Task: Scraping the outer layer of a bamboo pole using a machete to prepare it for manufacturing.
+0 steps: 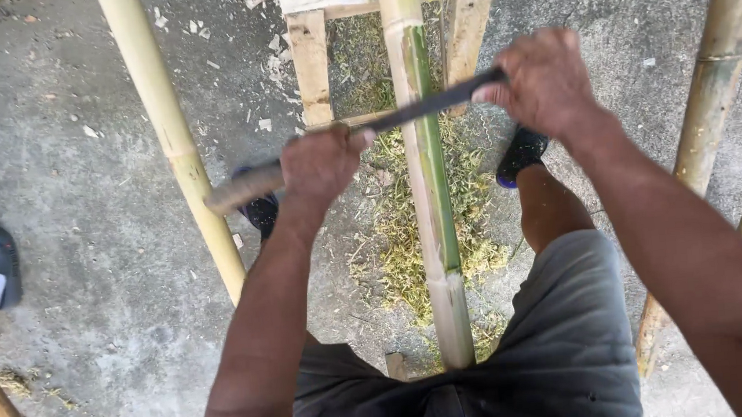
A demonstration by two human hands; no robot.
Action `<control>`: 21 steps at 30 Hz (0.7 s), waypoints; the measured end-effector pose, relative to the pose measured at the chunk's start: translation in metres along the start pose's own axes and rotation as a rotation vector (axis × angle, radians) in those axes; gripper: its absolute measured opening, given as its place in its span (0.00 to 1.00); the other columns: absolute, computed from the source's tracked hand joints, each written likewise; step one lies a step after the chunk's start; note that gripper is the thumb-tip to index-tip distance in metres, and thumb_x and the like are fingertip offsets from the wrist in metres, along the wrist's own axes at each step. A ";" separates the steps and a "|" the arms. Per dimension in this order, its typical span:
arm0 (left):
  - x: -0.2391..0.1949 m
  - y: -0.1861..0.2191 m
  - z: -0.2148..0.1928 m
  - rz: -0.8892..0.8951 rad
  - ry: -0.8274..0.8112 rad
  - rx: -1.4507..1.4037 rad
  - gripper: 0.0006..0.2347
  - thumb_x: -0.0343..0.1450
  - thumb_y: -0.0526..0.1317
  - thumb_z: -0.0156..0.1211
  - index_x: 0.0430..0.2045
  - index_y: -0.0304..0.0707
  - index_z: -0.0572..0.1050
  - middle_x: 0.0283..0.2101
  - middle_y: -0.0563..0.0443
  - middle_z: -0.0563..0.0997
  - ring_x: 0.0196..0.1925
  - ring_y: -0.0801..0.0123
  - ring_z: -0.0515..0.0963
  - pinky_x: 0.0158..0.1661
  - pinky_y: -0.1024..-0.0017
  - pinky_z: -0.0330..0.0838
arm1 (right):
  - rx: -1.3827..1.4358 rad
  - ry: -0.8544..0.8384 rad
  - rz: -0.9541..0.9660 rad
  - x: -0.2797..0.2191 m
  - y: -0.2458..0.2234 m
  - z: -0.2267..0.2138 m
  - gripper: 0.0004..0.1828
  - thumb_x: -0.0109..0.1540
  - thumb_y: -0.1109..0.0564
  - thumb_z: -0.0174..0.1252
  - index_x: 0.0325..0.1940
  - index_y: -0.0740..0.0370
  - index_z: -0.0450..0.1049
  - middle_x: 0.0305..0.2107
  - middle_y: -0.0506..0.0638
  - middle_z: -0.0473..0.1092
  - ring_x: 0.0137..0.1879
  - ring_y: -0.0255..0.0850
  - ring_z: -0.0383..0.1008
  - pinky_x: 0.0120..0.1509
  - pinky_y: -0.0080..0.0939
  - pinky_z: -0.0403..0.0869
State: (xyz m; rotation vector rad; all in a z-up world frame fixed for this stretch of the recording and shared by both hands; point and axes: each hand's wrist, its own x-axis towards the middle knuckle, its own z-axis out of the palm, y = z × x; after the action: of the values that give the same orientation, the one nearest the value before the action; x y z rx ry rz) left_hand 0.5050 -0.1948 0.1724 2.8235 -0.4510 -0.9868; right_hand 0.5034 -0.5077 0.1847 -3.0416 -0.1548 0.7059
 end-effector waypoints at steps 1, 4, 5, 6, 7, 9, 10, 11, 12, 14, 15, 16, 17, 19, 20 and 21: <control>0.015 -0.003 -0.009 -0.010 0.040 0.002 0.30 0.77 0.65 0.28 0.35 0.43 0.76 0.18 0.56 0.69 0.21 0.70 0.72 0.34 0.60 0.70 | -0.052 0.061 -0.012 0.018 0.005 -0.005 0.24 0.60 0.31 0.55 0.41 0.49 0.82 0.33 0.47 0.72 0.49 0.44 0.65 0.62 0.49 0.61; 0.051 -0.012 -0.034 -0.042 0.099 -0.023 0.29 0.77 0.65 0.30 0.37 0.43 0.76 0.18 0.56 0.67 0.20 0.69 0.71 0.32 0.58 0.73 | -0.096 0.056 0.034 0.062 0.006 -0.030 0.22 0.62 0.34 0.57 0.45 0.50 0.82 0.30 0.50 0.73 0.42 0.46 0.68 0.54 0.50 0.66; 0.061 -0.014 -0.040 -0.058 0.126 -0.044 0.28 0.77 0.65 0.32 0.37 0.43 0.76 0.18 0.56 0.66 0.21 0.69 0.70 0.31 0.57 0.74 | -0.089 0.000 0.100 0.073 0.005 -0.039 0.22 0.63 0.35 0.57 0.48 0.51 0.82 0.27 0.52 0.75 0.38 0.47 0.71 0.49 0.50 0.70; 0.069 -0.019 -0.040 -0.058 0.117 -0.047 0.28 0.77 0.65 0.32 0.37 0.43 0.76 0.18 0.56 0.66 0.21 0.69 0.70 0.31 0.57 0.74 | -0.088 -0.010 0.099 0.078 0.008 -0.038 0.22 0.63 0.35 0.57 0.48 0.51 0.82 0.27 0.52 0.75 0.38 0.47 0.71 0.49 0.50 0.70; 0.076 -0.023 -0.039 -0.034 0.186 -0.064 0.28 0.77 0.65 0.35 0.37 0.43 0.77 0.18 0.55 0.68 0.22 0.67 0.72 0.33 0.57 0.73 | -0.003 0.038 0.103 0.082 0.011 -0.038 0.23 0.63 0.36 0.57 0.53 0.50 0.80 0.28 0.53 0.75 0.36 0.48 0.72 0.45 0.52 0.72; 0.085 -0.026 -0.039 -0.008 0.255 -0.081 0.27 0.77 0.65 0.38 0.37 0.42 0.78 0.18 0.54 0.71 0.23 0.66 0.74 0.35 0.57 0.73 | 0.083 0.087 0.110 0.085 0.015 -0.041 0.24 0.63 0.36 0.57 0.57 0.50 0.78 0.29 0.55 0.75 0.35 0.48 0.74 0.41 0.53 0.74; 0.087 -0.026 -0.040 -0.004 0.342 -0.094 0.26 0.76 0.66 0.42 0.36 0.43 0.79 0.19 0.53 0.74 0.26 0.65 0.76 0.37 0.55 0.72 | 0.116 0.139 0.051 0.084 0.015 -0.043 0.23 0.65 0.36 0.57 0.56 0.50 0.80 0.29 0.56 0.76 0.37 0.49 0.75 0.40 0.54 0.75; 0.087 -0.026 -0.040 -0.004 0.421 -0.109 0.26 0.74 0.66 0.46 0.34 0.45 0.81 0.19 0.52 0.77 0.29 0.64 0.79 0.40 0.53 0.71 | 0.151 0.184 -0.011 0.083 0.014 -0.045 0.22 0.67 0.35 0.57 0.55 0.50 0.81 0.30 0.56 0.76 0.40 0.50 0.76 0.40 0.56 0.75; 0.086 -0.026 -0.039 -0.007 0.413 -0.111 0.26 0.74 0.66 0.46 0.34 0.45 0.81 0.19 0.52 0.77 0.29 0.64 0.79 0.40 0.53 0.71 | 0.153 0.175 -0.012 0.078 0.007 -0.052 0.22 0.67 0.35 0.57 0.55 0.50 0.81 0.30 0.56 0.76 0.40 0.50 0.76 0.40 0.56 0.75; 0.085 -0.026 -0.039 -0.009 0.400 -0.111 0.24 0.75 0.64 0.47 0.33 0.44 0.81 0.22 0.49 0.80 0.33 0.62 0.81 0.45 0.50 0.70 | 0.189 0.034 0.134 0.067 -0.008 -0.067 0.24 0.70 0.36 0.53 0.56 0.54 0.77 0.32 0.61 0.74 0.40 0.55 0.77 0.42 0.57 0.77; 0.087 -0.028 -0.039 -0.008 0.399 -0.111 0.24 0.75 0.64 0.47 0.33 0.44 0.81 0.22 0.49 0.80 0.33 0.62 0.81 0.45 0.50 0.70 | 0.190 0.033 0.136 0.065 -0.010 -0.070 0.24 0.70 0.36 0.53 0.56 0.54 0.77 0.32 0.61 0.74 0.40 0.55 0.77 0.42 0.57 0.77; 0.090 -0.030 -0.038 0.016 0.418 -0.093 0.25 0.76 0.65 0.48 0.34 0.44 0.81 0.24 0.48 0.80 0.35 0.60 0.81 0.45 0.50 0.70 | 0.204 0.019 0.172 0.063 -0.013 -0.073 0.24 0.69 0.35 0.53 0.56 0.53 0.77 0.33 0.61 0.74 0.41 0.56 0.77 0.44 0.58 0.77; 0.091 -0.032 -0.036 0.038 0.436 -0.076 0.25 0.76 0.65 0.48 0.35 0.43 0.81 0.26 0.47 0.80 0.36 0.58 0.81 0.46 0.50 0.70 | 0.218 0.003 0.207 0.061 -0.016 -0.074 0.24 0.69 0.35 0.53 0.57 0.52 0.77 0.33 0.62 0.74 0.43 0.57 0.77 0.46 0.60 0.76; 0.087 -0.030 -0.032 0.039 0.428 -0.065 0.25 0.76 0.64 0.48 0.33 0.43 0.81 0.25 0.48 0.81 0.36 0.58 0.81 0.46 0.48 0.69 | 0.170 0.100 0.064 0.072 0.014 -0.034 0.23 0.70 0.35 0.54 0.56 0.51 0.79 0.33 0.60 0.76 0.43 0.55 0.77 0.46 0.61 0.76; 0.085 -0.030 -0.030 0.040 0.421 -0.053 0.24 0.75 0.64 0.48 0.32 0.44 0.82 0.24 0.48 0.81 0.36 0.59 0.81 0.45 0.47 0.68 | 0.122 0.200 -0.079 0.078 0.029 -0.014 0.22 0.72 0.36 0.56 0.56 0.50 0.82 0.33 0.58 0.77 0.43 0.54 0.78 0.47 0.61 0.75; 0.082 -0.029 -0.024 0.039 0.415 -0.054 0.24 0.75 0.64 0.48 0.32 0.44 0.82 0.24 0.48 0.81 0.36 0.59 0.81 0.45 0.47 0.68 | 0.123 0.194 -0.078 0.074 0.032 -0.007 0.22 0.72 0.36 0.56 0.56 0.50 0.82 0.33 0.58 0.77 0.43 0.54 0.78 0.47 0.61 0.75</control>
State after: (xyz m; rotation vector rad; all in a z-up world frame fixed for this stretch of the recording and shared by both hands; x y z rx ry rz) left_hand 0.5875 -0.1924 0.1368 2.8476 -0.4183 -0.3789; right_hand 0.5757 -0.5316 0.1570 -2.9449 -0.2169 0.3972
